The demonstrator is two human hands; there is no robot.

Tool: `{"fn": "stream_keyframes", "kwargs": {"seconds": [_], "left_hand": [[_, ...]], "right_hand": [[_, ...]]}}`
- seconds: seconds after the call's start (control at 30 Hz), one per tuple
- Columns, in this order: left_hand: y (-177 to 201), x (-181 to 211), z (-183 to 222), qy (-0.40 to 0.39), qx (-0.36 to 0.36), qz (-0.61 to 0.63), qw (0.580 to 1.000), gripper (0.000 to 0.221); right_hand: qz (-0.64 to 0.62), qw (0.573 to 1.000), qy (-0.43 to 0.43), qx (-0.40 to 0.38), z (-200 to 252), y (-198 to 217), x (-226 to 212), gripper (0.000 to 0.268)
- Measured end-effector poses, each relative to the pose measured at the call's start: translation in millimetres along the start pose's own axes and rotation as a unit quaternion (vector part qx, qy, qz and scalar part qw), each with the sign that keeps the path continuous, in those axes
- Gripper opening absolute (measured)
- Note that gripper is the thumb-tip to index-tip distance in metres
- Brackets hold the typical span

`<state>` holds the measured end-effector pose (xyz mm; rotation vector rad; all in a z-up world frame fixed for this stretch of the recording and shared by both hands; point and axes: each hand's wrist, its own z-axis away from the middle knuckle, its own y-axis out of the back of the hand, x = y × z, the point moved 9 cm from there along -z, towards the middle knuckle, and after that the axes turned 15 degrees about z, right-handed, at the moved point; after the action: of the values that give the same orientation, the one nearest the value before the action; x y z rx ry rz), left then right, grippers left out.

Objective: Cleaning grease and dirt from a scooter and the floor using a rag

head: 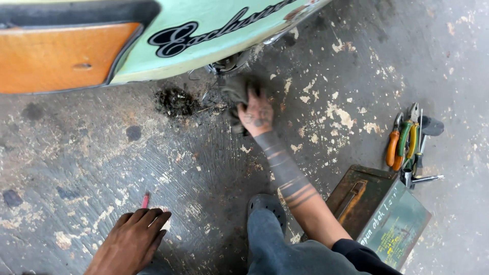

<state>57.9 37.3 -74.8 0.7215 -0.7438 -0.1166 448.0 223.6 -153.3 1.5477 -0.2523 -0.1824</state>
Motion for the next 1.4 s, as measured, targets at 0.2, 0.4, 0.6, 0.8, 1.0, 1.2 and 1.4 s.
{"fn": "stream_keyframes", "kwargs": {"seconds": [0.2, 0.4, 0.6, 0.8, 1.0, 1.2, 1.4], "left_hand": [[-3, -8, 4, -0.013, 0.014, -0.004, 1.0, 0.045], [-18, -30, 7, 0.017, -0.021, -0.024, 0.999, 0.047], [-12, -21, -8, 0.002, -0.008, -0.018, 1.0, 0.046], [-43, -46, -13, 0.002, -0.007, -0.059, 0.998, 0.047], [-51, -69, 0, 0.035, 0.044, -0.104, 0.993, 0.049], [-88, -137, 4, 0.021, 0.1, -0.131, 0.986, 0.043], [-82, -137, 5, -0.003, 0.107, -0.068, 0.992, 0.042]], "right_hand": [[-0.606, 0.791, -0.085, -0.029, -3, 11, 91, 0.034], [0.032, 0.966, -0.254, 0.041, 31, 50, 290, 0.061], [0.346, 0.915, -0.194, -0.068, 30, -64, 254, 0.068], [-0.064, 0.993, -0.025, -0.097, 30, 18, 36, 0.036], [-0.361, 0.925, -0.102, -0.067, 12, 155, 87, 0.042], [-0.005, 0.92, -0.358, 0.161, 21, 68, 376, 0.062], [0.049, 0.897, -0.436, -0.052, -4, -4, 408, 0.08]]}}
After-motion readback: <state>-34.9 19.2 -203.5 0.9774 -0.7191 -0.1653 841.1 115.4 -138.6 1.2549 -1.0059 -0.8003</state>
